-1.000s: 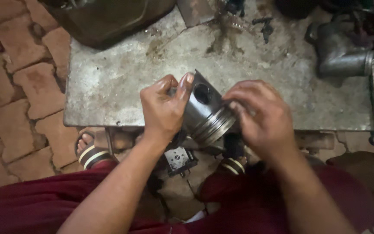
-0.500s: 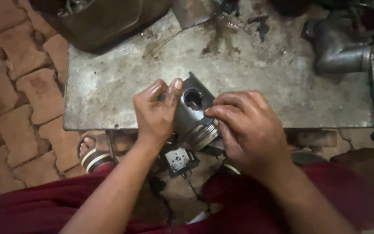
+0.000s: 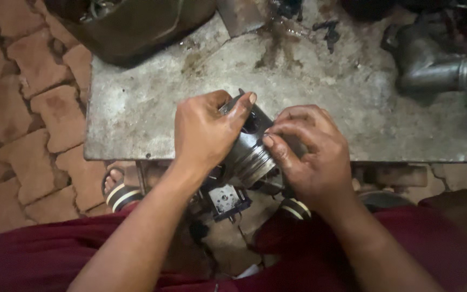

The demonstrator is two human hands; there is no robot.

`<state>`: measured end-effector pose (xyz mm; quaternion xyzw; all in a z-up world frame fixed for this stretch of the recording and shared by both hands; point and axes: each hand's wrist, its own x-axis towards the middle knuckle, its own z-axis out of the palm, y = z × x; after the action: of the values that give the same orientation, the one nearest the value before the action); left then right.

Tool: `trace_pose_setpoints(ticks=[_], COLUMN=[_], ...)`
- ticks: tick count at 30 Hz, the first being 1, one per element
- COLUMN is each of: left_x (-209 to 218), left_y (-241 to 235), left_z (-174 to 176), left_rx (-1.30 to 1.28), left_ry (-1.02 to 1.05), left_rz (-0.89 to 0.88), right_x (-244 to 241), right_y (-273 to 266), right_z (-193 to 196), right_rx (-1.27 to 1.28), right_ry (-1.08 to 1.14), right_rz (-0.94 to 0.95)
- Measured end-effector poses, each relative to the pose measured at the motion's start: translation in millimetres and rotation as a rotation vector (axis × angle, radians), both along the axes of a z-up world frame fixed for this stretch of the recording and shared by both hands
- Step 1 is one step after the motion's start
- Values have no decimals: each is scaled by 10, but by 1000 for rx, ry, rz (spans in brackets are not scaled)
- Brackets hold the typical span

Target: The person cleans and reassembles a piston by wiping it with a cloth, handling a set of piston rings, and fitting the rings into the grooves on the piston body.

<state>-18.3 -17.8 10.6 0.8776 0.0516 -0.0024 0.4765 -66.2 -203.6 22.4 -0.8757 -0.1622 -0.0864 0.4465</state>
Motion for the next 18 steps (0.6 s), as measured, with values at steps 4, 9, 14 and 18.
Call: trace_pose_setpoints(ticks=[4, 9, 14, 18], left_x=[-87, -160, -199, -217], left_y=[-24, -40, 3, 17], left_z=[-64, -162, -231, -210], left_rx=[-61, -102, -192, -217], left_ry=[-78, -171, -190, -233], left_rz=[67, 111, 85, 78], right_x=[71, -32, 28, 243], right_y=[64, 38, -65, -121], right_z=[12, 136, -18, -152], right_rx=[103, -249, -236, 76], right_ry=[95, -189, -152, 183], right_rz=[-76, 64, 78, -12])
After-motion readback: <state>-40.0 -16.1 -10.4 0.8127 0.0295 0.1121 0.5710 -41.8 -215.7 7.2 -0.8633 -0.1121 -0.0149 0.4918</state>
